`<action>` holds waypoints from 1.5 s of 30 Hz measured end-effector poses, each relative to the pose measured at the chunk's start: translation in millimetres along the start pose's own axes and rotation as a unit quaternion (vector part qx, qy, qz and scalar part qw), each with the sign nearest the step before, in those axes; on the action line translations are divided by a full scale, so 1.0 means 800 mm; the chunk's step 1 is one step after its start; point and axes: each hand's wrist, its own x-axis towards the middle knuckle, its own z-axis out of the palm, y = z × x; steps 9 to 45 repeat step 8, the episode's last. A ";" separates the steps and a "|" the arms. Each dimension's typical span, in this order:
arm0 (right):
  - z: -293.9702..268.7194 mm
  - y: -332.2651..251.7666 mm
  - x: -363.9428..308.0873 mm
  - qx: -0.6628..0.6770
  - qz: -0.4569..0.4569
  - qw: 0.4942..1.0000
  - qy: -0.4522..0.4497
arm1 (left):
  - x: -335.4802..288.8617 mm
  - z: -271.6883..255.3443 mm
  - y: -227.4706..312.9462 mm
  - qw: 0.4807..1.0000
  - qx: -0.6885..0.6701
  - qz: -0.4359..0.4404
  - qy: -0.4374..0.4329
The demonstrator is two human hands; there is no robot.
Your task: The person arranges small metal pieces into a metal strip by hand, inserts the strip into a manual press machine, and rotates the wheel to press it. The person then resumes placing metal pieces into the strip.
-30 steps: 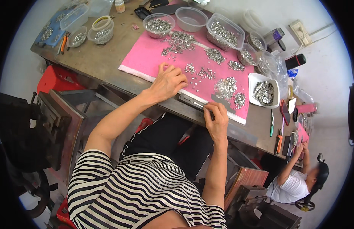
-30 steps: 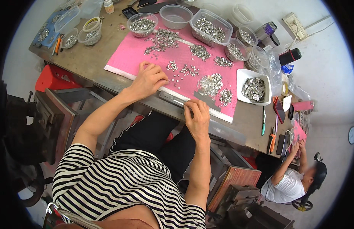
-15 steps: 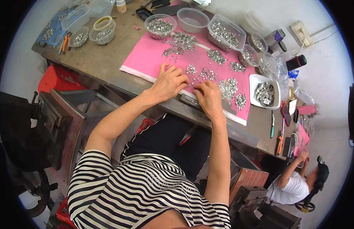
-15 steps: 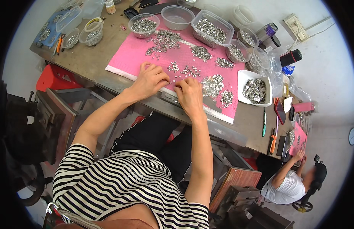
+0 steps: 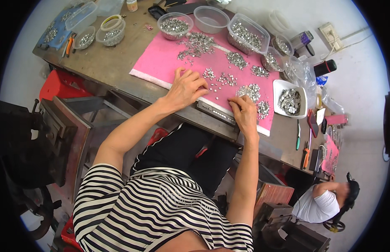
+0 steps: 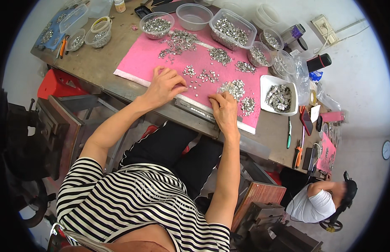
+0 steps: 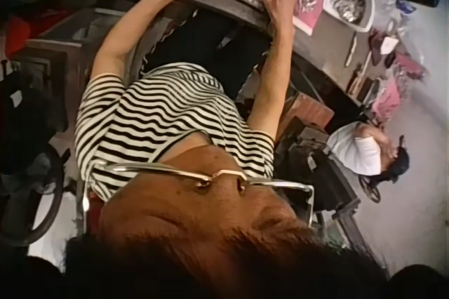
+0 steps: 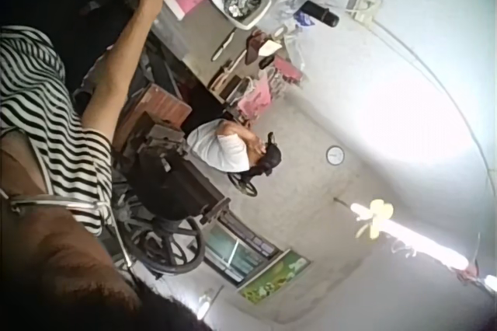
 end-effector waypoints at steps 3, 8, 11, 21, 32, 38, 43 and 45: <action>-0.002 0.000 -0.002 0.013 -0.004 1.000 -0.001 | -0.008 0.000 0.014 0.998 -0.036 0.000 0.046; 0.000 0.013 -0.008 -0.013 0.003 1.000 -0.018 | -0.033 0.007 0.047 0.991 -0.121 0.008 0.062; 0.000 0.013 -0.008 -0.013 0.003 1.000 -0.018 | -0.033 0.007 0.047 0.991 -0.121 0.008 0.062; 0.000 0.013 -0.008 -0.013 0.003 1.000 -0.018 | -0.033 0.007 0.047 0.991 -0.121 0.008 0.062; 0.000 0.013 -0.008 -0.013 0.003 1.000 -0.018 | -0.033 0.007 0.047 0.991 -0.121 0.008 0.062; 0.000 0.013 -0.008 -0.013 0.003 1.000 -0.018 | -0.033 0.007 0.047 0.991 -0.121 0.008 0.062; 0.000 0.013 -0.008 -0.013 0.003 1.000 -0.018 | -0.033 0.007 0.047 0.991 -0.121 0.008 0.062; 0.000 0.013 -0.008 -0.013 0.003 1.000 -0.018 | -0.033 0.007 0.047 0.991 -0.121 0.008 0.062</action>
